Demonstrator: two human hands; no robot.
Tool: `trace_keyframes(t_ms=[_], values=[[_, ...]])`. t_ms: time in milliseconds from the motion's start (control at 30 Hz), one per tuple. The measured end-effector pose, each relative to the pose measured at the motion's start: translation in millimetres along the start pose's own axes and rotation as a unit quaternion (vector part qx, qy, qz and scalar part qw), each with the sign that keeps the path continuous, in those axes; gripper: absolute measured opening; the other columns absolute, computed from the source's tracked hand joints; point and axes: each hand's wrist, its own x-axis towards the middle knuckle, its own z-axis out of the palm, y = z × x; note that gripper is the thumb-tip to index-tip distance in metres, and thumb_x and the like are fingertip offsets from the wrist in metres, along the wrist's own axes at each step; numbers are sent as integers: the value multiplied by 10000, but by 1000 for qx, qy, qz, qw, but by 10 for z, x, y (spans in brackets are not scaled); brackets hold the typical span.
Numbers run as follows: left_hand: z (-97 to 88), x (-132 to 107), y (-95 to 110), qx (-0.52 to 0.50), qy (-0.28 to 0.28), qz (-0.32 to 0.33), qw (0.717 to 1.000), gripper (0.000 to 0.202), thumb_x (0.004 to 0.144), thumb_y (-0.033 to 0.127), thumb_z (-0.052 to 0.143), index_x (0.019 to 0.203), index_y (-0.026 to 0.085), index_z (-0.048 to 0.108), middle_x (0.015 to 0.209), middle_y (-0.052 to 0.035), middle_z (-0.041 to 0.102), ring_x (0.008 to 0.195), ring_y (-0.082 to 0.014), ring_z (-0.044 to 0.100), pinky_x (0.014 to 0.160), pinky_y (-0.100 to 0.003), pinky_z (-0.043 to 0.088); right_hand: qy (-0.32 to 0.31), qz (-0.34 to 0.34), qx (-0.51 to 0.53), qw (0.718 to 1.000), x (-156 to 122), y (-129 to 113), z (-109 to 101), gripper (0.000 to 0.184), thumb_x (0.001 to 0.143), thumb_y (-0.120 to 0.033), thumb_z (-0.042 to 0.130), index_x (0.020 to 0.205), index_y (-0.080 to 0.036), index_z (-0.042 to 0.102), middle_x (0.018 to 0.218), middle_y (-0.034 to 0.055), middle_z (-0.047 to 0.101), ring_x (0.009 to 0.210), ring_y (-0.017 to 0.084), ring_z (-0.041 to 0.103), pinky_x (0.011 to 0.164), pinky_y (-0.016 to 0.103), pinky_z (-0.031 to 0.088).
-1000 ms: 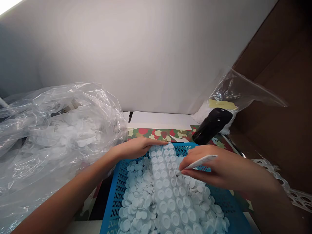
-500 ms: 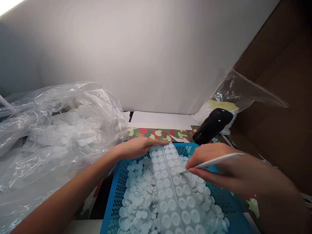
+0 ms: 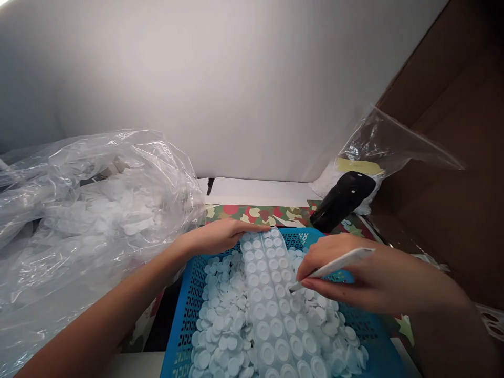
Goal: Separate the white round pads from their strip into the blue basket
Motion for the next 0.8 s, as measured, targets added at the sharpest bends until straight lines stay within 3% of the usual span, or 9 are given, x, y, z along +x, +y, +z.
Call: trace_keyframes(t_ms=[300, 800], values=[[-16, -2, 21, 0, -2, 10, 1000, 562, 898, 82, 305, 1363, 391, 373, 1400, 77, 437, 1226, -159, 461, 1003, -320, 385, 21, -14, -3, 1000, -16, -2, -2, 192, 932, -249, 472, 876, -205, 651, 828, 6, 674, 730, 121, 623, 637, 221, 452], [2, -1, -15, 9, -1, -2, 1000, 576, 882, 80, 290, 1361, 387, 381, 1349, 52, 501, 1132, -164, 530, 953, -329, 421, 12, -20, -41, 999, 27, 28, 58, 239, 941, -277, 437, 860, -205, 650, 734, 27, 643, 685, 157, 591, 624, 259, 416]])
